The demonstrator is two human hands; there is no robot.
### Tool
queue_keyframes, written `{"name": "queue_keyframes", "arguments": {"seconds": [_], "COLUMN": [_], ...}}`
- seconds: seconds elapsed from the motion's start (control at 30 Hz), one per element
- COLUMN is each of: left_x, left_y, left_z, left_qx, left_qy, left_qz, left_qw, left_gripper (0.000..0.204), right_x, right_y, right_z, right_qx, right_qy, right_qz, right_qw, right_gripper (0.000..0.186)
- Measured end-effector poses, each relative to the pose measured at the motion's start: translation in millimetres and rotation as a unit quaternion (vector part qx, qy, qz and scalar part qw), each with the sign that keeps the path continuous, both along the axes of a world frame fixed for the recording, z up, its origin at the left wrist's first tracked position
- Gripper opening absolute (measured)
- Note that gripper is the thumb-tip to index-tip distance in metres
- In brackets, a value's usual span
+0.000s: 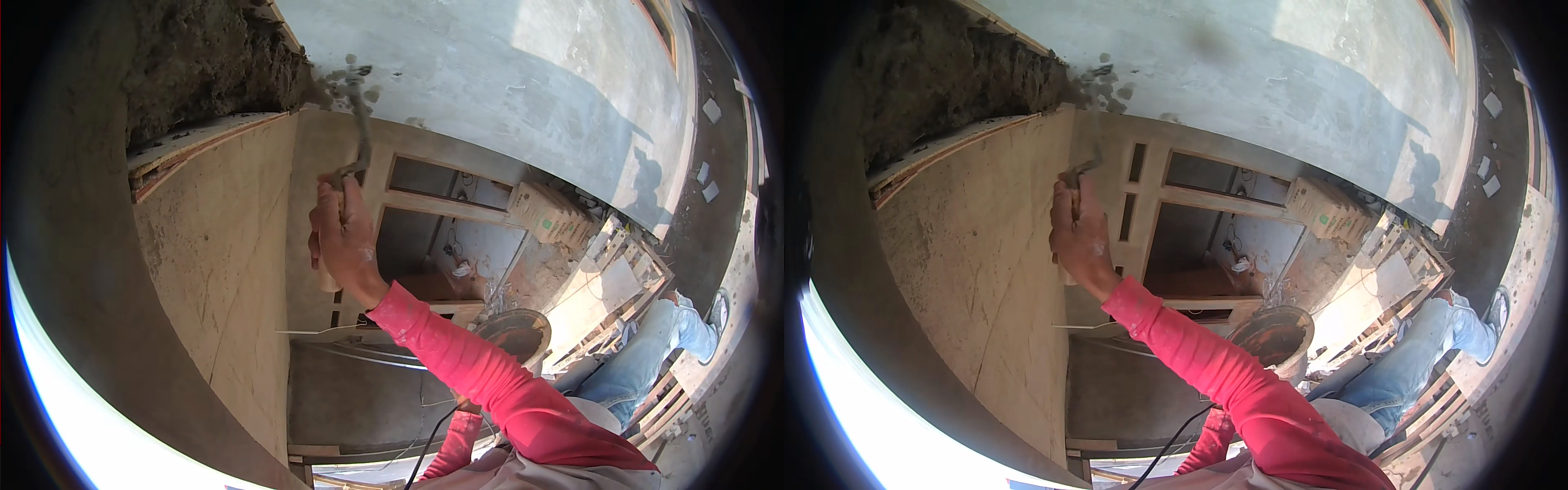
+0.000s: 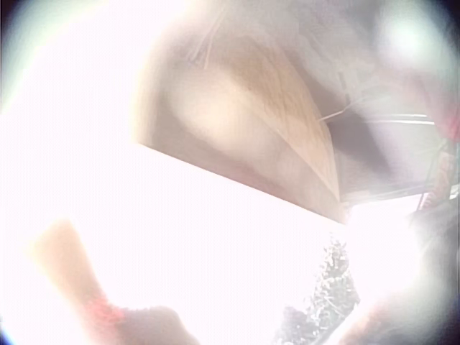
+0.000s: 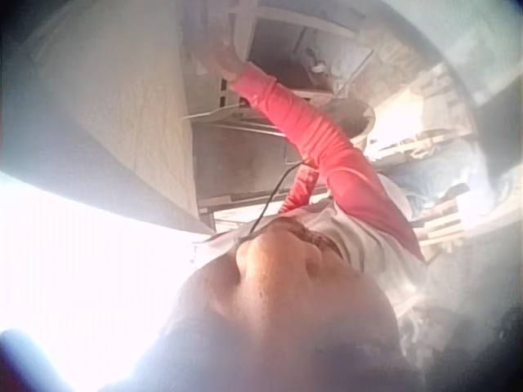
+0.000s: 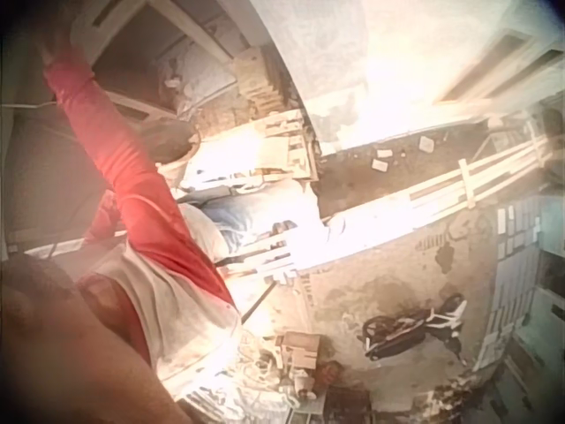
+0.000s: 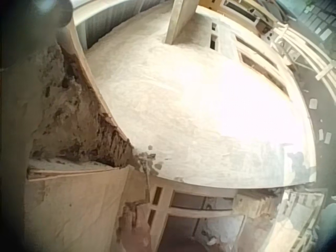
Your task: The person applies plaster to the upper edge of an interior wall using a trowel and a bucket of mixture. The person repeatedly scoops mixture from the bucket and spreads it onto the wall surface while standing on a wooden scaffold.
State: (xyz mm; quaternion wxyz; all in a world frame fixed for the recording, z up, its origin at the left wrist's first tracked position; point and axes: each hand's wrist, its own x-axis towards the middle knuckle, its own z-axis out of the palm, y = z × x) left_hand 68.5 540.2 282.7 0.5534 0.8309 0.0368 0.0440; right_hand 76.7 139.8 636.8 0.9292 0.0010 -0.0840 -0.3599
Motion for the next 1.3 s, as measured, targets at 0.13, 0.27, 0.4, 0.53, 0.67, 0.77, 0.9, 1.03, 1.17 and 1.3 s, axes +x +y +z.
{"name": "queue_keyframes", "arguments": {"seconds": [0.13, 0.27, 0.4, 0.53, 0.67, 0.77, 0.9, 1.03, 1.17, 1.3], "left_x": [-0.7, -6.5, -5.4, -20.2, -7.8, 2.1, -7.3, -8.2, -7.1, -0.4], "left_y": [-2.2, -1.5, -16.5, -59.4, -15.5, 11.9, -21.0, -25.0, 9.9, 0.2], "left_z": [3.8, 9.3, 19.0, 44.6, 24.4, 11.4, 21.1, 16.7, -7.2, -7.7], "left_qx": [0.026, 0.061, 0.058, -0.013, -0.083, -0.041, -0.033, -0.049, 0.026, 0.243], "left_qy": [-0.016, -0.040, -0.056, 0.084, 0.122, -0.217, 0.118, 0.111, -0.034, -0.106], "left_qz": [-0.018, -0.057, -0.087, 0.057, 0.163, -0.310, 0.169, 0.157, 0.011, -0.071], "left_qw": [0.999, 0.996, 0.993, 0.995, 0.976, 0.925, 0.978, 0.980, 0.999, 0.962], "left_gripper": [0.021, 0.022, 0.021, 0.018, 0.022, 0.023, 0.023, 0.020, 0.018, 0.018], "right_x": [-36.2, 1.1, 49.2, 74.8, 73.6, 68.5, 62.6, 53.5, 26.4, 2.1], "right_y": [9.5, 0.1, -8.2, -27.0, -18.7, -2.8, 0.4, 7.6, -2.1, -20.5], "right_z": [-9.0, -23.2, -17.9, -2.1, 25.7, 35.1, 15.4, -1.3, -19.3, -62.4], "right_qx": [0.002, 0.019, -0.056, -0.074, -0.055, -0.063, -0.070, -0.096, -0.153, -0.175], "right_qy": [-0.134, -0.073, -0.031, -0.004, -0.046, -0.070, -0.059, -0.050, -0.077, -0.164], "right_qz": [0.045, 0.129, 0.148, 0.116, 0.076, 0.072, 0.039, 0.024, 0.056, 0.168], "right_qw": [0.990, 0.989, 0.987, 0.990, 0.995, 0.993, 0.995, 0.994, 0.984, 0.956], "right_gripper": [0.030, 0.037, 0.043, 0.046, 0.048, 0.048, 0.047, 0.046, 0.047, 0.052]}}
